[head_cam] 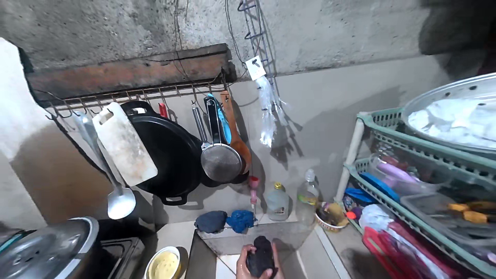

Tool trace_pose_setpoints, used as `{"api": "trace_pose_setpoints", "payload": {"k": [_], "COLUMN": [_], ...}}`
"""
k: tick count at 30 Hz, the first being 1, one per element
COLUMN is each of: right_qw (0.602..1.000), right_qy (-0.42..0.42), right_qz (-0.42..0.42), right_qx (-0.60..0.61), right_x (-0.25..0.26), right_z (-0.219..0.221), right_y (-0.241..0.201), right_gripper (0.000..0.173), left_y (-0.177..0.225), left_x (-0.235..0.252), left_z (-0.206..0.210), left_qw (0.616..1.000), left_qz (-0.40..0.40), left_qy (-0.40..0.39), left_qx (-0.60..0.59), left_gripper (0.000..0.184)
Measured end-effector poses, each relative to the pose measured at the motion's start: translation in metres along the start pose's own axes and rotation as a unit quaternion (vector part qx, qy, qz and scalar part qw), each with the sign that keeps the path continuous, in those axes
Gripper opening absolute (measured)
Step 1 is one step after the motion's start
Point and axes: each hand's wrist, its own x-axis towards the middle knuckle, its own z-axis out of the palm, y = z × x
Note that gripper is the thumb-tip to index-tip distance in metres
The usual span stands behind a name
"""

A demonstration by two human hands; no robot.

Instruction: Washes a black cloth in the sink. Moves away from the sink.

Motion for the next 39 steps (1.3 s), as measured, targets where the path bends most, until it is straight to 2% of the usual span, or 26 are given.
{"api": "trace_pose_setpoints", "payload": {"k": [3,6,8,11,15,17,19,22,24,27,29,31,34,36,39], "right_qw": [0.999,0.998,0.997,0.988,0.955,0.943,0.915,0.830,0.740,0.606,0.539,0.468,0.369,0.327,0.278], "right_qy": [-0.028,-0.046,-0.076,-0.034,0.035,0.012,-0.024,-0.112,-0.165,-0.244,-0.269,-0.281,-0.308,-0.331,-0.359], "right_qz": [0.013,0.034,0.013,-0.063,-0.143,-0.189,-0.244,-0.321,-0.390,-0.495,-0.537,-0.577,-0.620,-0.627,-0.614], "right_qx": [-0.015,-0.012,-0.032,-0.140,-0.258,-0.275,-0.320,-0.442,-0.522,-0.573,-0.590,-0.608,-0.620,-0.625,-0.645], "right_x": [-0.006,-0.012,-0.013,-0.014,-0.024,-0.026,-0.029,-0.037,-0.046,-0.053,-0.063,-0.074,-0.085,-0.092,-0.103], "right_z": [-0.004,-0.001,0.002,0.014,0.040,0.051,0.060,0.071,0.079,0.086,0.092,0.098,0.099,0.098,0.096], "right_y": [0.003,0.008,0.009,0.002,-0.008,-0.011,-0.015,-0.022,-0.026,-0.027,-0.024,-0.020,-0.015,-0.013,-0.011], "right_gripper": [0.057,0.058,0.058,0.043,0.032,0.026,0.031,0.050,0.039,0.022,0.016,0.010,0.010,0.010,0.015], "left_y": [-0.002,-0.005,0.003,0.024,0.037,0.037,0.036,0.043,0.051,0.065,0.075,0.086,0.109,0.120,0.122], "left_x": [-0.017,-0.026,-0.028,-0.024,-0.008,0.002,0.011,0.024,0.032,0.044,0.052,0.059,0.066,0.070,0.079], "left_z": [-0.006,-0.012,-0.016,-0.013,-0.010,-0.014,-0.015,-0.016,-0.019,-0.026,-0.032,-0.035,-0.039,-0.041,-0.046], "left_qw": [0.997,0.974,0.948,0.903,0.863,0.841,0.820,0.788,0.773,0.753,0.744,0.755,0.809,0.828,0.812], "left_qz": [-0.020,-0.095,-0.162,-0.250,-0.295,-0.300,-0.305,-0.343,-0.370,-0.411,-0.424,-0.421,-0.406,-0.414,-0.429], "left_qy": [0.003,0.057,0.088,0.155,0.169,0.146,0.131,0.130,0.106,0.041,-0.007,-0.031,-0.051,-0.116,-0.253], "left_qx": [-0.077,-0.197,-0.261,-0.313,-0.374,-0.426,-0.466,-0.494,-0.505,-0.512,-0.516,-0.502,-0.422,-0.360,-0.305], "left_gripper": [0.070,0.050,0.045,0.026,0.035,0.044,0.049,0.046,0.042,0.043,0.046,0.046,0.040,0.042,0.042]}}
